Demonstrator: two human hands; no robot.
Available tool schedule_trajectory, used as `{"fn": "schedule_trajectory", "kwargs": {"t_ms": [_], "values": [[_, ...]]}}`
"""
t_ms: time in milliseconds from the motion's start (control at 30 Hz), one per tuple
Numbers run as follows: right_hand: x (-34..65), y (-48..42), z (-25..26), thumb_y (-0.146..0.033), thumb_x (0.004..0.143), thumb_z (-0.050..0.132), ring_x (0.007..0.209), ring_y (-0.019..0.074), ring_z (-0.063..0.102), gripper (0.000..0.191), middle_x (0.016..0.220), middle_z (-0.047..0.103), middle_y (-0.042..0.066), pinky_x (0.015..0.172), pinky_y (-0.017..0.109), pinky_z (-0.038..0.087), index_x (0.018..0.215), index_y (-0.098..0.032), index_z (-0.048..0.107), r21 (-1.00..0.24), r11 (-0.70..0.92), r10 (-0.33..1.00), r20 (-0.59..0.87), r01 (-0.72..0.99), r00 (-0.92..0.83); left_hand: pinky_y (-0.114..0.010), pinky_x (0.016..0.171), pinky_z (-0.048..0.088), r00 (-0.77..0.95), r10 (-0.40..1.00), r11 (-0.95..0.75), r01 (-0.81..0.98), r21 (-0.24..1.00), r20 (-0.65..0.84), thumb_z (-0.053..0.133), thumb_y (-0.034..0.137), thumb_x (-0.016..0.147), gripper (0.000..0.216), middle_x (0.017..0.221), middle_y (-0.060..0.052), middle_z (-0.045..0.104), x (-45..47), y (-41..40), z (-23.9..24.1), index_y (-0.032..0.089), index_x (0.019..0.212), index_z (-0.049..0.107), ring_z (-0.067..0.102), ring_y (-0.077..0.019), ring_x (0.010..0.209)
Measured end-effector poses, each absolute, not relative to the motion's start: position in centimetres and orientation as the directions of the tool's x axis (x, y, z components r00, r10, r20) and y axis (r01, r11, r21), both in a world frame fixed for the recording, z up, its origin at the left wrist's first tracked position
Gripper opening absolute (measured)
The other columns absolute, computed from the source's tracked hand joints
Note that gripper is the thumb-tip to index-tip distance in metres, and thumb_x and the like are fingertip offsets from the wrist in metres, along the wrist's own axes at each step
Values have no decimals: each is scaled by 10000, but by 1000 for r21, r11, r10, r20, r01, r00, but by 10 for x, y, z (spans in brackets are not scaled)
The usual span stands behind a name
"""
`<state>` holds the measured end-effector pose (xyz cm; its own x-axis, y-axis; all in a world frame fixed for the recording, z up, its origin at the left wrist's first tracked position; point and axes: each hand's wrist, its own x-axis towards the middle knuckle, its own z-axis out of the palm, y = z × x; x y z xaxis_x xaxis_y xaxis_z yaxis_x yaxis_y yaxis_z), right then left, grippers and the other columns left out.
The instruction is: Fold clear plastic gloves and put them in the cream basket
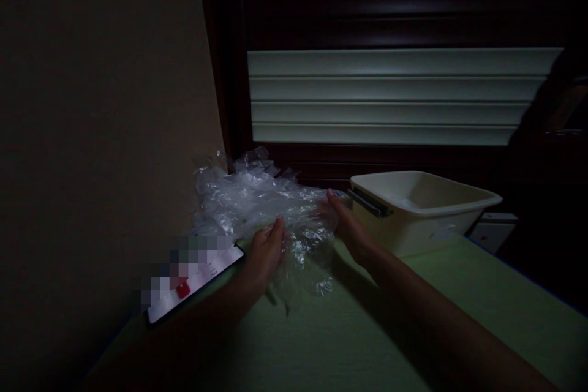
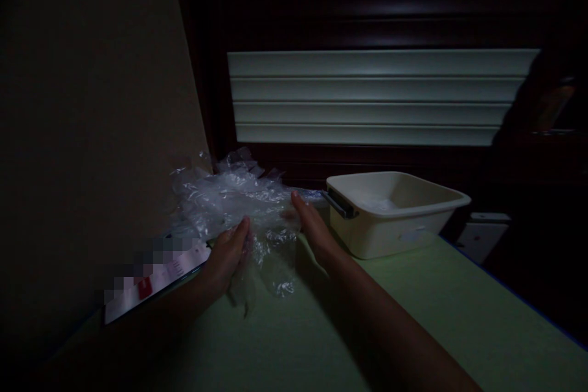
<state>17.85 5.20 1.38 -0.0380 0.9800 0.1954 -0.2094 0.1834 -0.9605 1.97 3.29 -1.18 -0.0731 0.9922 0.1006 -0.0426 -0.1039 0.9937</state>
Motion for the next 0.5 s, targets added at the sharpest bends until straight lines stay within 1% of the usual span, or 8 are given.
{"fn": "schedule_trajectory", "kwargs": {"t_ms": [67, 167, 300, 400, 433, 500], "values": [[177, 50, 13, -569, 701, 594, 674, 189, 595, 390, 716, 658, 41, 635, 296, 431, 740, -184, 635, -961, 210, 972, 224, -178, -66, -186, 365, 288, -56, 995, -83, -23, 996, 82, 527, 663, 692, 505, 464, 41, 419, 20, 33, -12, 181, 558, 461, 409, -86, 382], [176, 50, 13, -489, 614, 701, 618, 162, 567, 337, 648, 637, 29, 614, 274, 419, 647, -164, 617, -953, 254, 964, 264, -167, -37, -191, 346, 242, -17, 999, -36, 11, 999, 36, 506, 682, 687, 534, 428, 43, 394, 21, 33, -13, 179, 518, 447, 376, -83, 349], [176, 52, 16, -503, 592, 697, 512, 111, 486, 351, 576, 562, -24, 499, 231, 364, 644, -187, 554, -924, 314, 949, 313, -220, 37, -197, 338, 249, 50, 998, 22, 48, 999, -24, 465, 704, 689, 579, 385, 30, 407, 23, 30, -13, 164, 480, 467, 377, -86, 317], [179, 51, 22, -499, 607, 680, 429, 88, 396, 336, 516, 476, -63, 415, 213, 292, 668, -216, 510, -920, 313, 950, 298, -238, 96, -210, 336, 283, 135, 988, 69, 65, 996, -77, 411, 734, 689, 635, 358, 10, 425, 25, 28, -13, 144, 479, 516, 385, -98, 299], [181, 49, 24, -501, 624, 666, 401, 83, 363, 329, 493, 448, -69, 393, 210, 268, 659, -220, 496, -926, 297, 954, 281, -235, 100, -216, 348, 308, 161, 983, 75, 59, 995, -84, 397, 744, 686, 655, 379, -6, 461, 25, 27, -12, 133, 501, 545, 412, -107, 314], [183, 47, 27, -513, 658, 628, 348, 75, 296, 332, 441, 391, -76, 356, 211, 229, 623, -222, 473, -942, 255, 967, 241, -218, 88, -235, 409, 379, 202, 977, 61, 1, 998, -60, 421, 760, 654, 676, 496, -49, 571, 25, 26, -10, 113, 608, 613, 515, -142, 414]]}}
